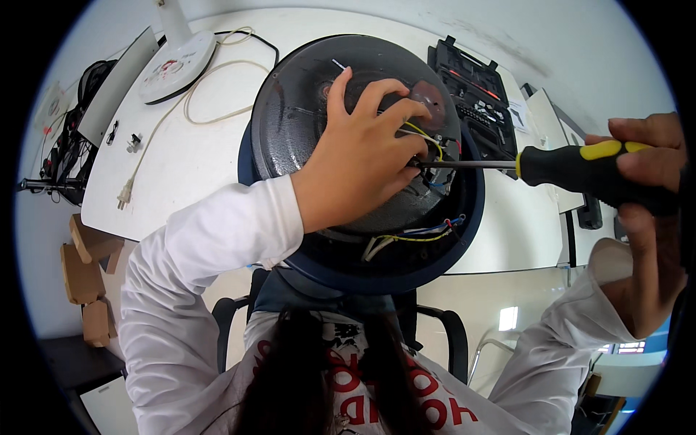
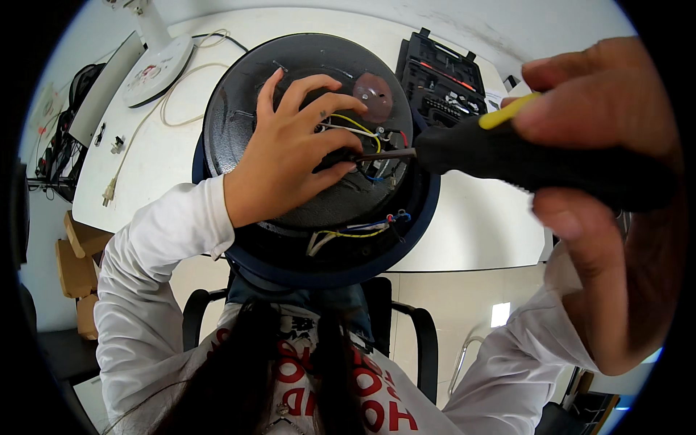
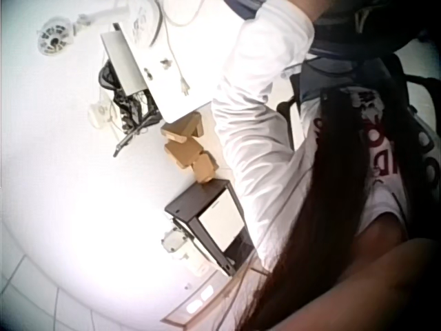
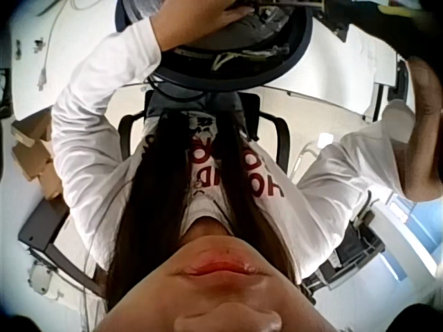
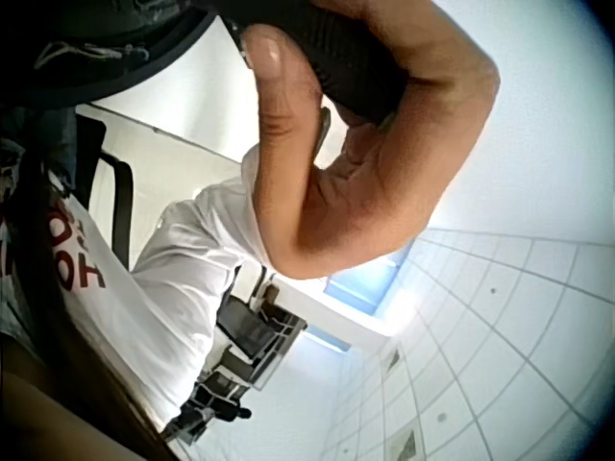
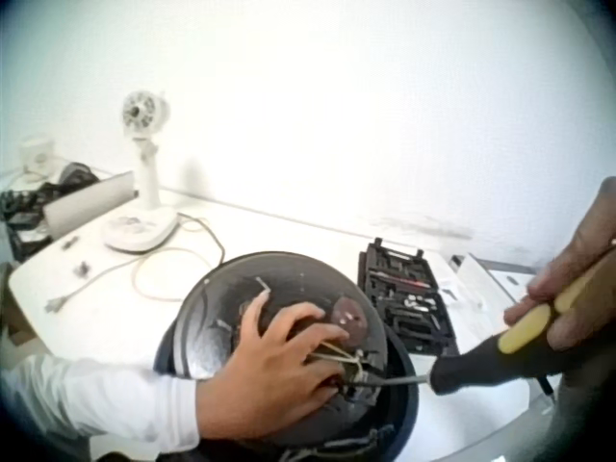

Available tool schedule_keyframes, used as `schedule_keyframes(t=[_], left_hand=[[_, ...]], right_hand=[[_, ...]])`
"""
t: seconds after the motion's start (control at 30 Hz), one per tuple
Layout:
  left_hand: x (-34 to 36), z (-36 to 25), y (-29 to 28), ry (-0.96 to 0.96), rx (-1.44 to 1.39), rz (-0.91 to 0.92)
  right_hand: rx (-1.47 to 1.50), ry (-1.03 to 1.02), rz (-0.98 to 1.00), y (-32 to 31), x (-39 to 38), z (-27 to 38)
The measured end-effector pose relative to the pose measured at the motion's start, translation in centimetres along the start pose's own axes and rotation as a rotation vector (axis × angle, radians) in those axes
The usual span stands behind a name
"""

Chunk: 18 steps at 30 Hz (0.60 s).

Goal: The person uses a screwdriver to loosen and tighten screws on a circular device, then connects and disconnects several colored wires to terminals on the device's underside. The person repeatedly adjusts the wires and screws throughout the clip.

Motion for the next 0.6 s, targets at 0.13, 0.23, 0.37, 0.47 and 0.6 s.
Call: schedule_keyframes(t=[0.13,0.23,0.37,0.47,0.6], left_hand=[[0.1,0.1,0.0,0.000,0.008,0.014],[0.2,0.0,0.1,0.002,-0.002,0.021],[0.2,-0.1,0.0,-0.006,-0.009,0.012],[-0.1,0.1,0.0,-0.015,0.001,0.020],[0.1,0.0,0.0,-0.007,-0.006,0.015]], right_hand=[[-0.041,0.087,-0.040,-0.6,0.1,-0.4],[0.056,-0.012,-0.052,-0.7,0.5,0.6],[0.149,-0.033,0.026,-1.0,0.2,0.4],[-0.041,0.269,-0.018,-0.8,-0.3,-0.6],[-0.215,0.378,-0.027,-1.1,-1.4,-2.2]])
Point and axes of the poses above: each hand's wrist, its own x-axis towards the middle knuckle, its own y-axis out of the palm, z = x × y, the point moved 10 cm from there along x, towards the middle knuckle, and after that the axes turned 11 degrees about -y, right-handed, at the moved point
